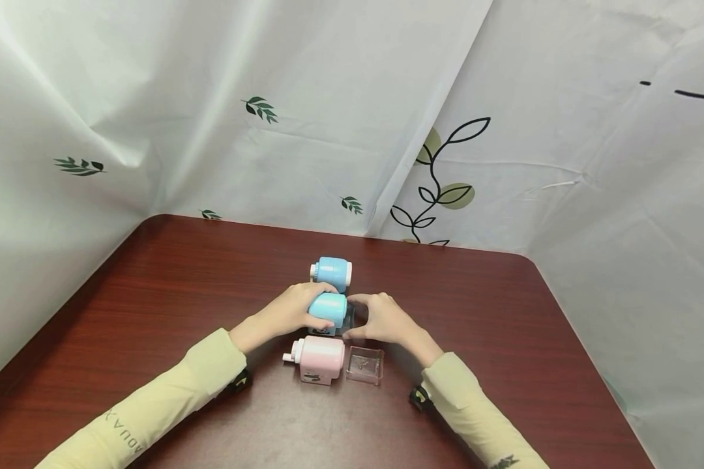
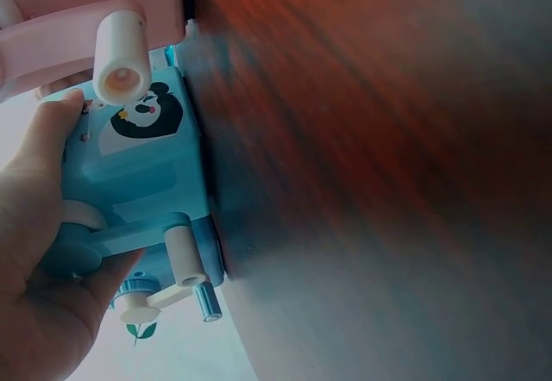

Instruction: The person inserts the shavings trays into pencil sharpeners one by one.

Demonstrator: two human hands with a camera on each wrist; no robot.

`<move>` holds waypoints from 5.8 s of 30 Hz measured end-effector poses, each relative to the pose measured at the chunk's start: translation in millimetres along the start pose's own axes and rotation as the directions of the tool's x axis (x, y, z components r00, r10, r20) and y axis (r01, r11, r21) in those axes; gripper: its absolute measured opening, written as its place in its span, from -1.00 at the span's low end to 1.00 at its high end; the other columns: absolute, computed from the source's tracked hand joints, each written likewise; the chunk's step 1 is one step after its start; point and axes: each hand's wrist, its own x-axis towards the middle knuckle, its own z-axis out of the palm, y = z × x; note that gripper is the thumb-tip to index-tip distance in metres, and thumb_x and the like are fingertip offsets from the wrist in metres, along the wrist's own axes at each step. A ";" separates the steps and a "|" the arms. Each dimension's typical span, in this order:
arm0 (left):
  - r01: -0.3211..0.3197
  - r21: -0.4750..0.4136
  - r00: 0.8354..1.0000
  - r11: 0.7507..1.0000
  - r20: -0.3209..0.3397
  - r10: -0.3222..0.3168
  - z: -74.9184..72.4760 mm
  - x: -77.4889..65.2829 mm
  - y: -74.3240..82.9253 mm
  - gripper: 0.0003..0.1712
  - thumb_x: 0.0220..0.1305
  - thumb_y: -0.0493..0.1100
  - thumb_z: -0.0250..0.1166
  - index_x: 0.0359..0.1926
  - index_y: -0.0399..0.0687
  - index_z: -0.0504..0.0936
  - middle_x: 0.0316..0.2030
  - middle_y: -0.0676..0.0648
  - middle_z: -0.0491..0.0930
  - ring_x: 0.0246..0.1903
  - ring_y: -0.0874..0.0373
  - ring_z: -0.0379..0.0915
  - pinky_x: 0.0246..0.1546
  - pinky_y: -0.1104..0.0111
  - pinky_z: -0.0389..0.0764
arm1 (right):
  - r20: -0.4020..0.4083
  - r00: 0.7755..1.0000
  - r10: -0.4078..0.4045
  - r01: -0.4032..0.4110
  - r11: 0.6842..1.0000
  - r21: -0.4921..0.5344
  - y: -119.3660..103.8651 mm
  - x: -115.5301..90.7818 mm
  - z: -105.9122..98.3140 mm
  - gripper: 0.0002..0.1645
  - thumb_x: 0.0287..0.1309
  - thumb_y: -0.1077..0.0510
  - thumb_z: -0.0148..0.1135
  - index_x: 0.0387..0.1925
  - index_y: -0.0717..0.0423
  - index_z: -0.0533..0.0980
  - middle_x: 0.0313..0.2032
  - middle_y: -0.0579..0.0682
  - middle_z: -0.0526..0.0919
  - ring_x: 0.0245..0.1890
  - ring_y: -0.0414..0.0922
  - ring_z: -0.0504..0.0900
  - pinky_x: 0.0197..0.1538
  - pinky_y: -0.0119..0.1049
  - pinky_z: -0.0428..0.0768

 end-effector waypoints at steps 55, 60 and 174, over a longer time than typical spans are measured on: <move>0.030 0.009 1.000 1.000 -0.002 -0.030 2.4 1.6 -1.2 -0.34 -0.10 0.09 0.42 0.02 -0.10 0.46 -0.13 -0.10 0.55 -0.24 0.13 0.44 -0.21 0.24 0.51 | -0.004 0.999 0.054 -0.053 0.994 0.097 3.7 1.7 6.4 -0.41 -0.23 -0.01 0.46 -0.13 0.20 0.52 -0.26 0.02 0.67 -0.28 -0.29 0.60 -0.23 -0.39 0.57; 0.025 0.014 1.000 1.000 -0.006 -0.025 3.3 1.9 -1.2 -0.34 -0.11 0.09 0.42 0.01 -0.09 0.46 -0.14 -0.09 0.55 -0.24 0.14 0.44 -0.21 0.25 0.50 | 0.003 0.998 0.058 -0.058 0.993 0.103 2.3 2.3 6.1 -0.42 -0.24 0.01 0.46 -0.14 0.19 0.52 -0.28 0.02 0.67 -0.29 -0.29 0.60 -0.23 -0.41 0.57; -0.100 0.038 0.983 0.994 -0.149 0.105 -31.7 -20.4 47.2 -0.40 -0.13 0.17 0.38 -0.06 -0.02 0.53 -0.17 0.05 0.54 -0.16 0.28 0.39 -0.15 0.34 0.48 | -0.155 0.982 0.108 -0.104 0.994 0.038 -28.2 -33.4 -34.1 -0.37 -0.22 -0.12 0.43 -0.08 0.09 0.52 -0.18 0.06 0.66 -0.16 -0.14 0.59 -0.10 -0.16 0.54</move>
